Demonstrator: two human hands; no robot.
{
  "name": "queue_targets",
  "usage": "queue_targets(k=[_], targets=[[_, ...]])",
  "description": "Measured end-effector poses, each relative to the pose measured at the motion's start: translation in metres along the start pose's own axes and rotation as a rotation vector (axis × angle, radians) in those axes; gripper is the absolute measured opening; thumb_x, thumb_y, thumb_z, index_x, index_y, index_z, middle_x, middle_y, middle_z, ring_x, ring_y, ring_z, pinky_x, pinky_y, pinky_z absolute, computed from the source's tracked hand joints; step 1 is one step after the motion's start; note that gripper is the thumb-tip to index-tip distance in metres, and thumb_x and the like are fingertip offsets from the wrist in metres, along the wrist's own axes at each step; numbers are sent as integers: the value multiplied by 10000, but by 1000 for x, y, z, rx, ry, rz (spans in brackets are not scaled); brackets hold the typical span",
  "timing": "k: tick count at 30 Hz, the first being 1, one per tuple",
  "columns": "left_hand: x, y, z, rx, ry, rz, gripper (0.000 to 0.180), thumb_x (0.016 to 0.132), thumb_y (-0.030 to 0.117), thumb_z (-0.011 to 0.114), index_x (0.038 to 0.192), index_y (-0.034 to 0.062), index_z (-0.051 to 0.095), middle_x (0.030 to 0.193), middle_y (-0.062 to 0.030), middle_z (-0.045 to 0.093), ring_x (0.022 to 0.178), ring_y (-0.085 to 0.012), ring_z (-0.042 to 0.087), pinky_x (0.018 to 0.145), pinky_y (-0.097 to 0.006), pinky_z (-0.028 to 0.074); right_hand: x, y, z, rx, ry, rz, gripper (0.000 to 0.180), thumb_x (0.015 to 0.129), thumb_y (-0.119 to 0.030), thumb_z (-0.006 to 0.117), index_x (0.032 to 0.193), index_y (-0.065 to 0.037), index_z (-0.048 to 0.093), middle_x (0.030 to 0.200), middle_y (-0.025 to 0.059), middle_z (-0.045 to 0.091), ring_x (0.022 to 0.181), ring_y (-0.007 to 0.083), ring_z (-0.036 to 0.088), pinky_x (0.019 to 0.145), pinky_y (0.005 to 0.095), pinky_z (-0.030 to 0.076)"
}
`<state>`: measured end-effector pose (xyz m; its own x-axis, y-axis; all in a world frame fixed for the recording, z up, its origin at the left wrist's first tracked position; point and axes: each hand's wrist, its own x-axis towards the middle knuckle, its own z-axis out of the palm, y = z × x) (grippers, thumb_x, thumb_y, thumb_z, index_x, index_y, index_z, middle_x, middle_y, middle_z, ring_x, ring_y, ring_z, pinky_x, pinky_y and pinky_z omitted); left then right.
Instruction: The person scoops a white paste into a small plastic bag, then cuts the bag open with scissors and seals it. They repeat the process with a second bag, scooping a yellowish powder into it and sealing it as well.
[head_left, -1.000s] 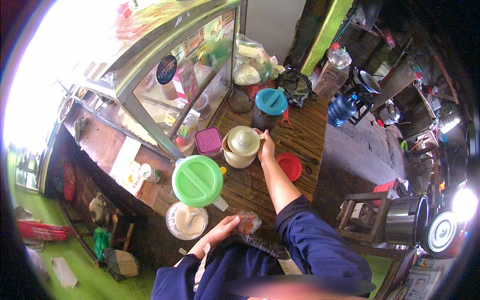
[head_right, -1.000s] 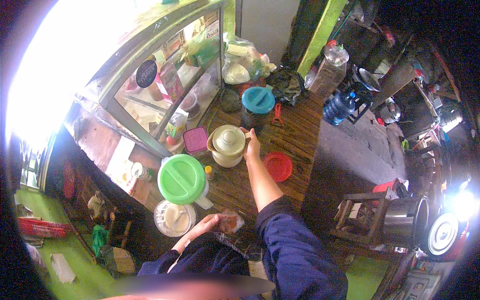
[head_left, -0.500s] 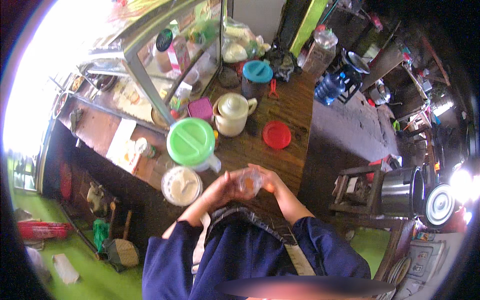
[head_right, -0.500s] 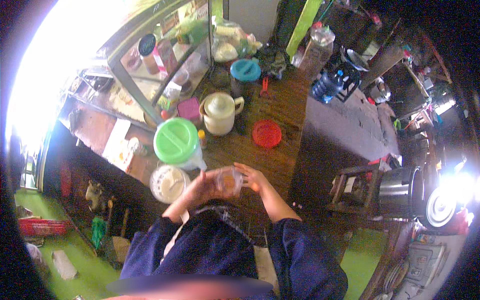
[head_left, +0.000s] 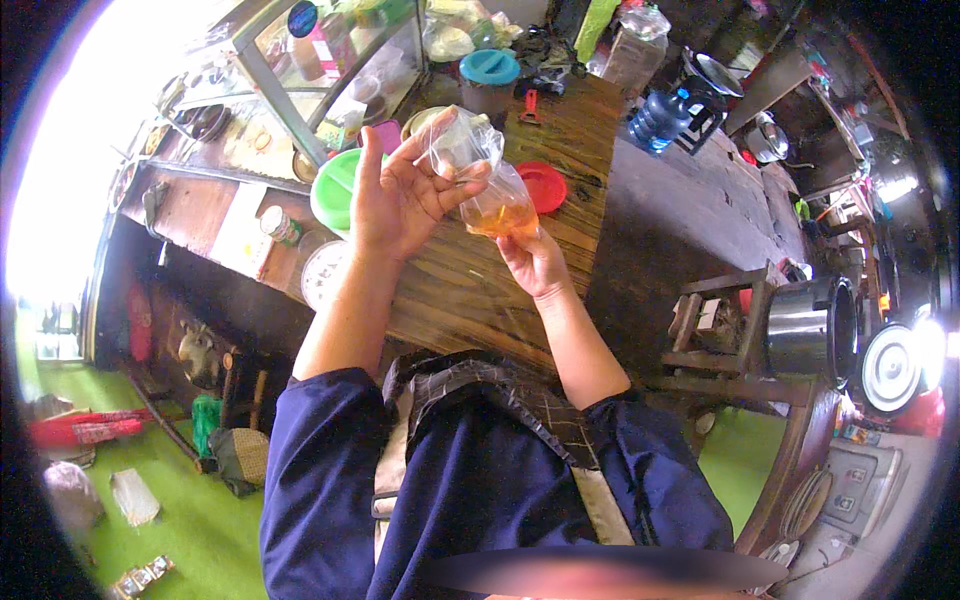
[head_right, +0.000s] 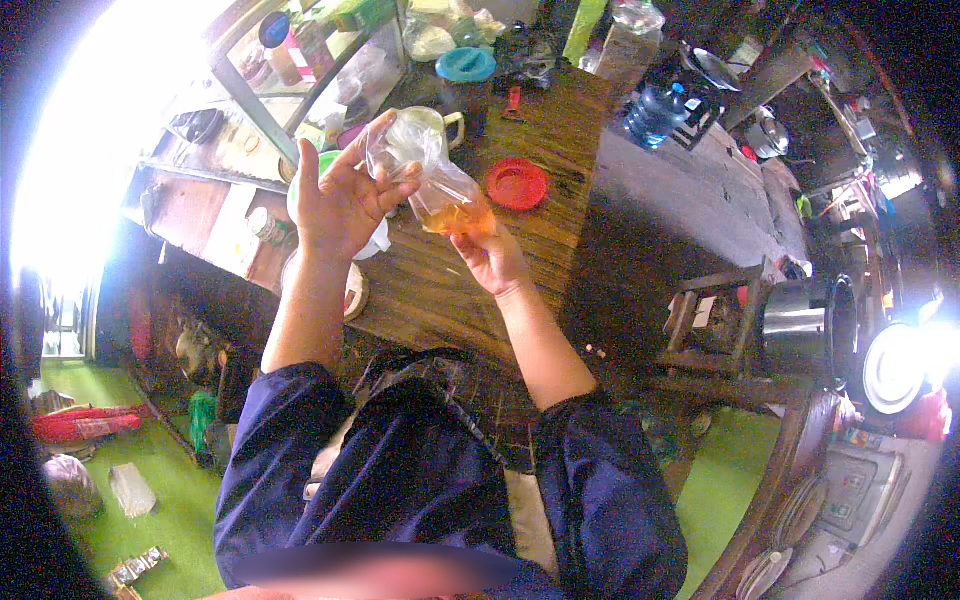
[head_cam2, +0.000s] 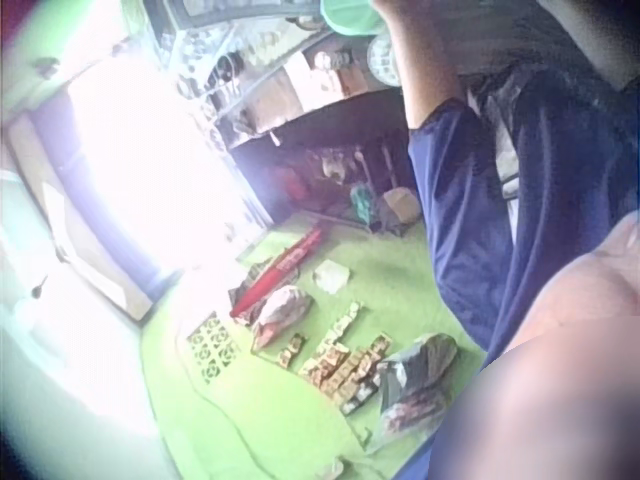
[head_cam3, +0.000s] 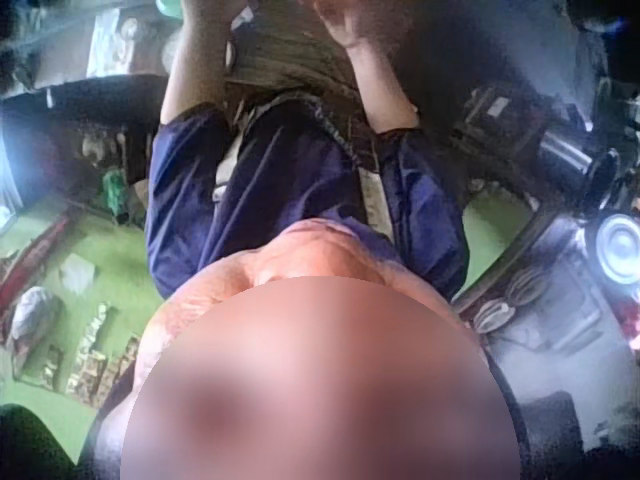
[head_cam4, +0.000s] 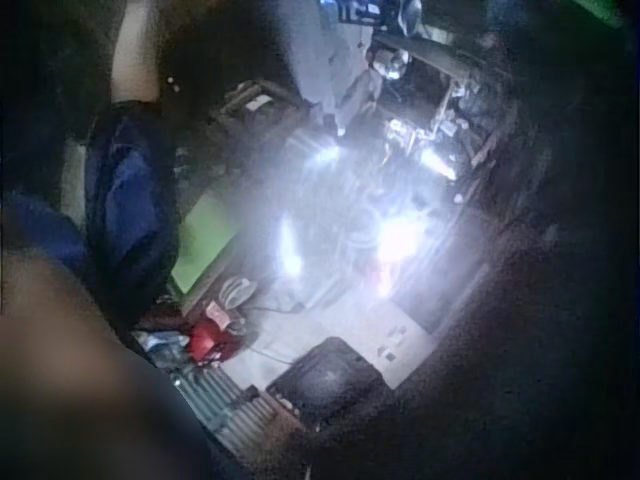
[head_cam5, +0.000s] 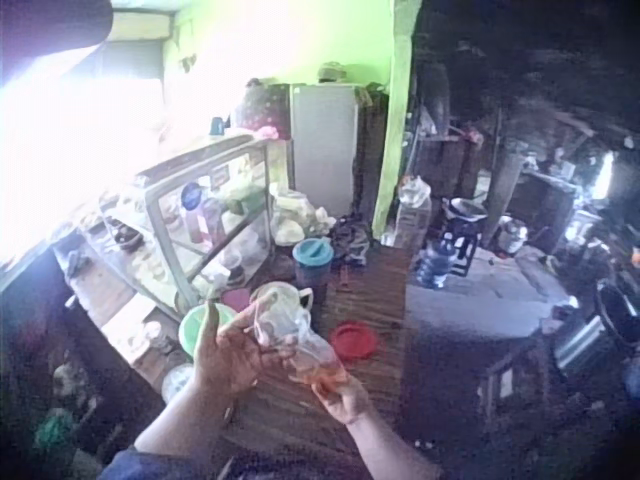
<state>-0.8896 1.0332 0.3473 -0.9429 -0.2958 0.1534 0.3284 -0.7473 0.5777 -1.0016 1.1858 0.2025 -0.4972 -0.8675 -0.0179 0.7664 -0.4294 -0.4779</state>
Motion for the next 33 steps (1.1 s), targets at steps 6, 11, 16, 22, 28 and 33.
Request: queue_targets(k=[6, 11, 16, 22, 28, 33], targets=[[-17, -39, 30, 41, 41, -26, 821, 843, 646, 231, 1327, -15, 292, 1073, -186, 543, 957, -373, 564, 884, -448, 439, -36, -10, -14, -253, 34, -116, 296, 832, -169, 574, 1074, -27, 481, 837, 66, 601, 624, 140, 575, 493, 224, 453], [-44, -62, 51, 132, 21, -30, 802, 849, 644, 206, 1336, 14, 298, 1247, -155, 455, 1063, -331, 510, 892, -472, 410, -84, -26, -8, -214, -35, -33, 452, 832, -96, 488, 1245, 35, 357, 1165, 190, 495, 1032, 315, 536, 775, 337, 530], [-57, -78, 61, 151, -31, -94, 811, 835, 663, 210, 1352, 42, 276, 1297, -119, 418, 1134, -292, 462, 926, -486, 384, -110, -28, -20, 502, -132, 172, 512, 812, -15, 453, 1294, 37, 288, 1279, 216, 393, 1149, 387, 429, 921, 416, 457], [-65, -98, 33, 163, -47, -247, 850, 801, 668, 335, 1372, 48, 223, 1317, -132, 393, 1163, -291, 438, 936, -512, 370, -105, 16, -47, 128, 25, 159, 440, 836, -131, 524, 1243, -27, 394, 1178, 133, 509, 1040, 232, 541, 875, 332, 470], [-77, -90, -8, 55, -19, -297, 765, 835, 612, 352, 1386, 101, 205, 1290, -136, 405, 1120, -278, 471, 953, -463, 376, -98, 33, -61, 25, 154, 246, 473, 802, -156, 545, 1230, -10, 406, 1165, 125, 515, 1016, 229, 552, 853, 339, 480], [-80, -71, -32, 67, 57, -282, 845, 799, 673, 336, 1386, 81, 198, 1332, -132, 366, 1156, -295, 436, 944, -487, 365, -90, 31, -68, 214, 108, 366, 552, 765, -78, 544, 1270, 4, 339, 1186, 144, 488, 1043, 234, 538, 910, 333, 460]])
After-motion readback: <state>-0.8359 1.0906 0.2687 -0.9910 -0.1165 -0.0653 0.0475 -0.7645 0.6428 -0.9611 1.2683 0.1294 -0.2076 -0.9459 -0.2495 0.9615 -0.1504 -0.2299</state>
